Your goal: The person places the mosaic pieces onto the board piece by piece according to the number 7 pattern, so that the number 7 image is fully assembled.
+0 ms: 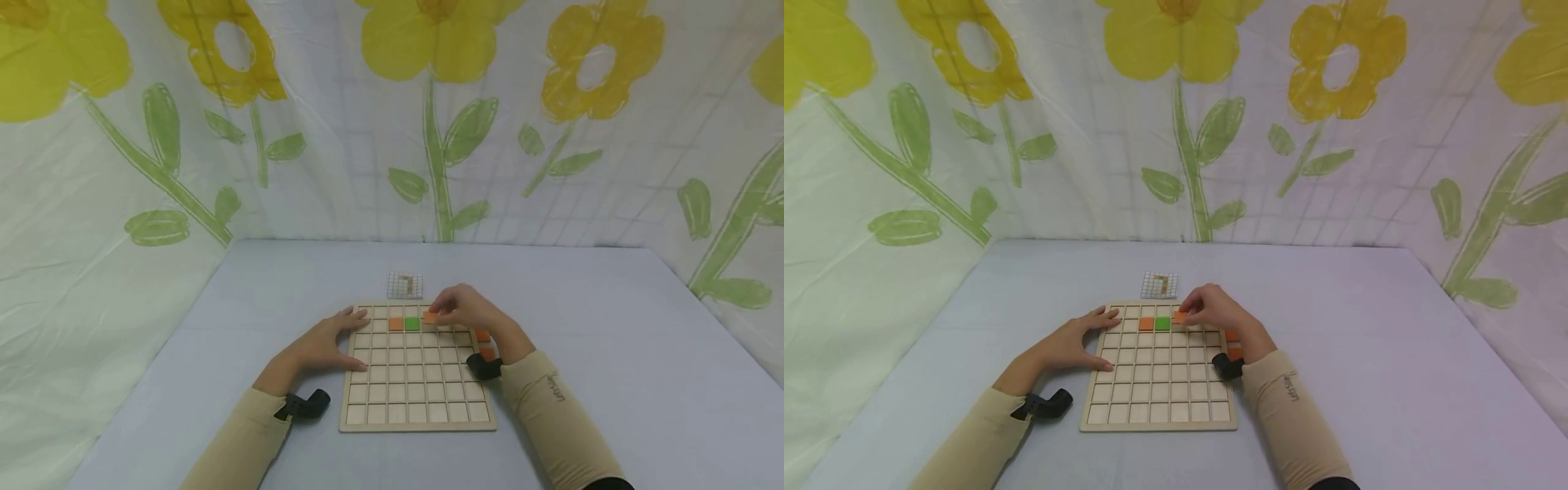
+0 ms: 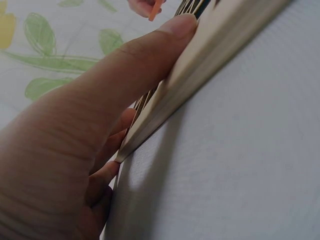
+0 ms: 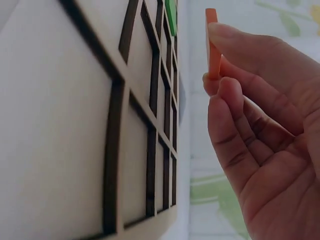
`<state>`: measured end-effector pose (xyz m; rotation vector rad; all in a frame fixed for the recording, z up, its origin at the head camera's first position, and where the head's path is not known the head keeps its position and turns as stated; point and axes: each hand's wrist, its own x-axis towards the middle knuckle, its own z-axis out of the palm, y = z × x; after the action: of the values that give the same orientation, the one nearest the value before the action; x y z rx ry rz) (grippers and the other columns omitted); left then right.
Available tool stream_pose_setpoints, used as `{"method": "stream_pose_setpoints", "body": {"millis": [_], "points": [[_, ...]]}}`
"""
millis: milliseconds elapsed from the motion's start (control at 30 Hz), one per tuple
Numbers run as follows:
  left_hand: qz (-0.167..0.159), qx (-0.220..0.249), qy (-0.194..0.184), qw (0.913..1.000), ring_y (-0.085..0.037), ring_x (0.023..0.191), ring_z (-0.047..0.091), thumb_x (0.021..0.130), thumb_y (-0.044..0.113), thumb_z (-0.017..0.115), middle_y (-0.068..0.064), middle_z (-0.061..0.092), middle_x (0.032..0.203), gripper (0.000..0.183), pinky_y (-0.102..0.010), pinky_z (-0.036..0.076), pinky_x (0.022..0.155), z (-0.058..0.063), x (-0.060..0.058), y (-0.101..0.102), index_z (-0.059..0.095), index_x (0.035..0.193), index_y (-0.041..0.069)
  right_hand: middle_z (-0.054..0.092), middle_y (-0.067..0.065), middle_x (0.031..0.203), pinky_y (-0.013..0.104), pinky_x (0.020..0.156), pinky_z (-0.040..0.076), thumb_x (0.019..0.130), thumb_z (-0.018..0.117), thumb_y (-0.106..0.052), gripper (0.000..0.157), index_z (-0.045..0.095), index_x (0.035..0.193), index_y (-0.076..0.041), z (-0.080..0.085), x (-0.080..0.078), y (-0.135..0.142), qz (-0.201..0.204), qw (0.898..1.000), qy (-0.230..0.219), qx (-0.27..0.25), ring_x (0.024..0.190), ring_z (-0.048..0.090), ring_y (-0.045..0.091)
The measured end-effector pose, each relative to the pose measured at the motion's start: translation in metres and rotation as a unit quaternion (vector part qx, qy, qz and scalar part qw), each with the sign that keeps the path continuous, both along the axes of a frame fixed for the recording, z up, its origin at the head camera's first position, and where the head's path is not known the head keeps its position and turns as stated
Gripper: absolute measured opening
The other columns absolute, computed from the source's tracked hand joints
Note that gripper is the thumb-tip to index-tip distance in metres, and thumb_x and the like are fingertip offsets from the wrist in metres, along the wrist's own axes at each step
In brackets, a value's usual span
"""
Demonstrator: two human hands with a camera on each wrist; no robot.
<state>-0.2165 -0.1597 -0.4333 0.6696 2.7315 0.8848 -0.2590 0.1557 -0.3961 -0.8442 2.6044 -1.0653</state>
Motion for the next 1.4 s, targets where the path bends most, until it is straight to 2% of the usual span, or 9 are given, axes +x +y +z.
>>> {"method": "stream_pose_setpoints", "body": {"millis": [367, 833, 1400], "points": [[0.004, 0.0, -0.002, 1.0, -0.023, 0.145, 0.015, 0.058, 0.06, 0.078, 0.01, 0.03, 0.152, 0.093, -0.054, 0.018, 0.115, 0.001, 0.0, 0.001, 0.047, 0.137, 0.023, 0.067, 0.004, 0.089, 0.025, 0.07, 0.051, 0.08, 0.073, -0.018, 0.021, 0.071, 0.098, -0.006, -0.011, -0.001, -0.009, -0.023, 0.999, -0.043, 0.005, 0.077, 0.058, 0.01], [0.003, -0.002, 0.0, 1.0, -0.022, 0.145, 0.015, 0.057, 0.063, 0.077, 0.01, 0.03, 0.152, 0.093, -0.055, 0.018, 0.115, -0.001, 0.0, 0.0, 0.048, 0.137, 0.024, 0.066, 0.007, 0.09, 0.025, 0.07, 0.05, 0.079, 0.074, -0.016, 0.023, 0.069, 0.098, -0.004, -0.011, 0.004, -0.007, -0.026, 0.999, -0.04, 0.005, 0.078, 0.058, 0.011], [0.004, -0.001, -0.004, 1.0, -0.023, 0.145, 0.015, 0.058, 0.061, 0.078, 0.009, 0.029, 0.152, 0.094, -0.054, 0.019, 0.115, -0.001, -0.001, 0.001, 0.047, 0.138, 0.023, 0.066, 0.007, 0.091, 0.026, 0.071, 0.051, 0.079, 0.075, -0.017, 0.023, 0.069, 0.098, -0.004, -0.012, 0.002, -0.008, -0.041, 0.998, -0.053, 0.009, 0.08, 0.058, 0.012]]}}
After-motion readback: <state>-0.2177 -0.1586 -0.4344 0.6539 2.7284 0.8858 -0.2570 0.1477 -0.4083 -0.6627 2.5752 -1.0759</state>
